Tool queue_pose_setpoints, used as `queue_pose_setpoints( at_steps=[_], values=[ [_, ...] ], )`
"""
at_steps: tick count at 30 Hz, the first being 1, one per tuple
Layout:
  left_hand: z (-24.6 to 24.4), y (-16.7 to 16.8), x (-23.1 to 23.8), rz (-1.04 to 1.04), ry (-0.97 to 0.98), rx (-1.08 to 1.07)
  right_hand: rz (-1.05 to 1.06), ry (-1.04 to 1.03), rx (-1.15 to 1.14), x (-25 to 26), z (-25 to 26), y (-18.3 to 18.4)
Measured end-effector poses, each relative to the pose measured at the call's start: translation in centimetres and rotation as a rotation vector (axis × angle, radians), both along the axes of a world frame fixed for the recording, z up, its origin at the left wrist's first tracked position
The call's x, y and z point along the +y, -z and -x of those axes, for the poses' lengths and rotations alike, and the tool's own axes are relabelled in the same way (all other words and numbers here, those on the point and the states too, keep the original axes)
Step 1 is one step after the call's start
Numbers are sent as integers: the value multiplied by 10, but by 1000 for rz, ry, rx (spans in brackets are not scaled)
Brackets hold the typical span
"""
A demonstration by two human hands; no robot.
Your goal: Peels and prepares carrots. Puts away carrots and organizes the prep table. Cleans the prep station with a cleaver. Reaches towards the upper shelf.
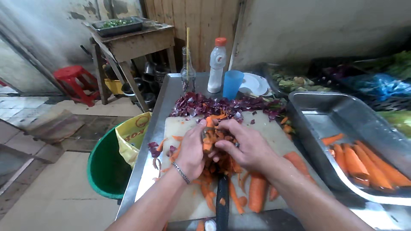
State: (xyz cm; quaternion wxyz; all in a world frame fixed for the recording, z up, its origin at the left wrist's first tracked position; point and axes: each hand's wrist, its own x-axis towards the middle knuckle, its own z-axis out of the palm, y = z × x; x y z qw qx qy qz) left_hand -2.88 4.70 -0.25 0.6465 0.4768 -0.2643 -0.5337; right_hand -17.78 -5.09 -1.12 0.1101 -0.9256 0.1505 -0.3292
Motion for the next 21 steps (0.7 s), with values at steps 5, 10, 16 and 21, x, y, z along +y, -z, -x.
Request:
queue_pose_setpoints(
  at_steps=[5, 10, 16, 21],
  values=[
    [3, 8, 0, 110, 210, -22, -228, 259, 46, -29, 13, -7],
    [-1, 8, -2, 10, 83, -48, -250, 151, 38, -5, 9, -9],
    [-1, 9, -2, 30, 151, -68, -138, 125, 103, -9, 5, -5],
    [-1, 9, -1, 72, 209, -57, -278, 273, 83, -28, 17, -11]
  ],
)
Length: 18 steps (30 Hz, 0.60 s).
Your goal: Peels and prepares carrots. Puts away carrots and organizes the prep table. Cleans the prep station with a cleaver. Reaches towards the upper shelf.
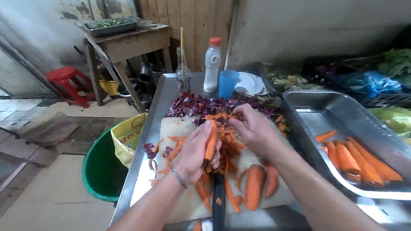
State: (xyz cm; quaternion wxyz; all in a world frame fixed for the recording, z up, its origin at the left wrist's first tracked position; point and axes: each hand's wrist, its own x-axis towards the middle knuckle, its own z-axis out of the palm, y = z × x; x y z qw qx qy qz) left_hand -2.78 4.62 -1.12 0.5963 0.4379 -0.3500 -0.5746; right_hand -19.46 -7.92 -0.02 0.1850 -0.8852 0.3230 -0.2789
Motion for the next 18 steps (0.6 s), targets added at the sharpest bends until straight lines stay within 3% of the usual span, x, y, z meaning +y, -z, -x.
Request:
queue_pose_setpoints(
  at_steps=[6, 11, 18],
  values=[
    [-5, 0, -3, -86, -307, -6, 38, -157, -57, 41, -18, 7],
    [-11, 20, -2, 53, -321, 66, 209, -282, -32, 68, -29, 12],
    [-3, -1, 2, -27, -270, 102, 222, -245, -42, 47, -23, 13]
  ],
)
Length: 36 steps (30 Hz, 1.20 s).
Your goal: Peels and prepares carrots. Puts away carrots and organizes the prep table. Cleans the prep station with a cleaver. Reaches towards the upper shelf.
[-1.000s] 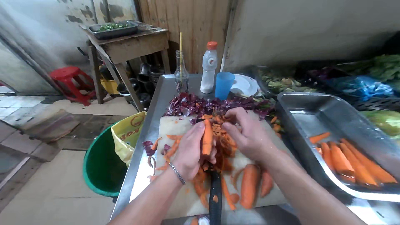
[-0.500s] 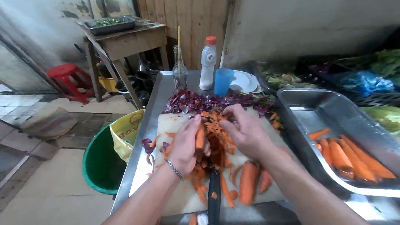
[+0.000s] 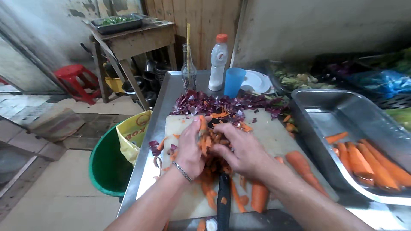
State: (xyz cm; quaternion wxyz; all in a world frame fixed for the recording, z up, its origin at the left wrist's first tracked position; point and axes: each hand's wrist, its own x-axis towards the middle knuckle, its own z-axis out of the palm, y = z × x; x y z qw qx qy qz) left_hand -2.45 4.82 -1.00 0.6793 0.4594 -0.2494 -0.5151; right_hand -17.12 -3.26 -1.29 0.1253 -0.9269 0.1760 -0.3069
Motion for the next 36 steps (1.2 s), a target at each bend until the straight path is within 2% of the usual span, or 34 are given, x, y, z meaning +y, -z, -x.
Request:
queue_pose_setpoints(
  at_steps=[4, 6, 11, 16, 26, 32, 36],
  values=[
    [11, -9, -1, -31, 49, -4, -85, 100, -22, -18, 9, -4],
    [8, -6, -1, -39, 26, -21, -95, 68, -32, -12, 11, -5],
    [-3, 6, -1, -11, -7, 2, -10, -66, 7, 8, -1, -4],
    [6, -5, -1, -93, 55, 37, 18, -40, -15, -8, 7, 0],
    [5, -5, -3, -58, 136, -27, 10, 40, 5, -25, 9, 0],
    [5, 4, 0, 58, 311, -87, -219, 196, 5, -54, 19, -6],
    [1, 3, -3, -57, 238, -95, -385, 223, 20, -46, 23, -20]
  ],
)
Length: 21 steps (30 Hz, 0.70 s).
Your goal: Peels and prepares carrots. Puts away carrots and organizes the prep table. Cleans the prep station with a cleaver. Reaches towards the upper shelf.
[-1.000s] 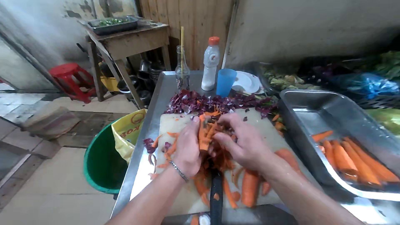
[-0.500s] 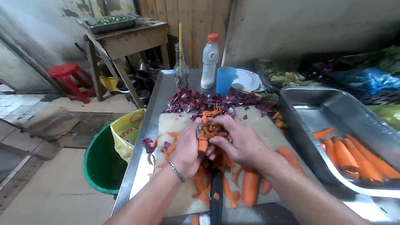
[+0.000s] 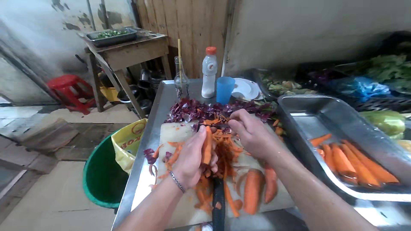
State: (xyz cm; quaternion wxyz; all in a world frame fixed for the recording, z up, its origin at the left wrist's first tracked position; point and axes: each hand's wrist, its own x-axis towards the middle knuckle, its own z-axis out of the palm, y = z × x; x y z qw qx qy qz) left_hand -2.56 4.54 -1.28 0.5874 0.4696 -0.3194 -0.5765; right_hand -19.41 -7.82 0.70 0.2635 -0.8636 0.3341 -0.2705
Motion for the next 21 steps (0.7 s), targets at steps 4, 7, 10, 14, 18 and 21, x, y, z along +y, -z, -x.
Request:
queue_pose_setpoints(
  at_steps=[4, 7, 10, 14, 18, 21],
  values=[
    [-1, -6, -2, -36, -195, 60, 48, -69, 21, 18, -4, -1],
    [-2, -2, -3, -27, -306, 36, 180, -153, -20, 41, -15, 8],
    [-6, 8, -2, 18, -345, 15, 315, -240, -8, 65, -25, 14],
    [-3, 6, 0, 64, -342, 70, 459, -263, 3, 66, -27, 18],
    [-6, 3, 0, 79, -248, 87, 476, -285, -67, 53, -25, 21],
    [-1, -4, 3, 24, -232, 72, 414, -232, -46, 42, -24, 18]
  ],
)
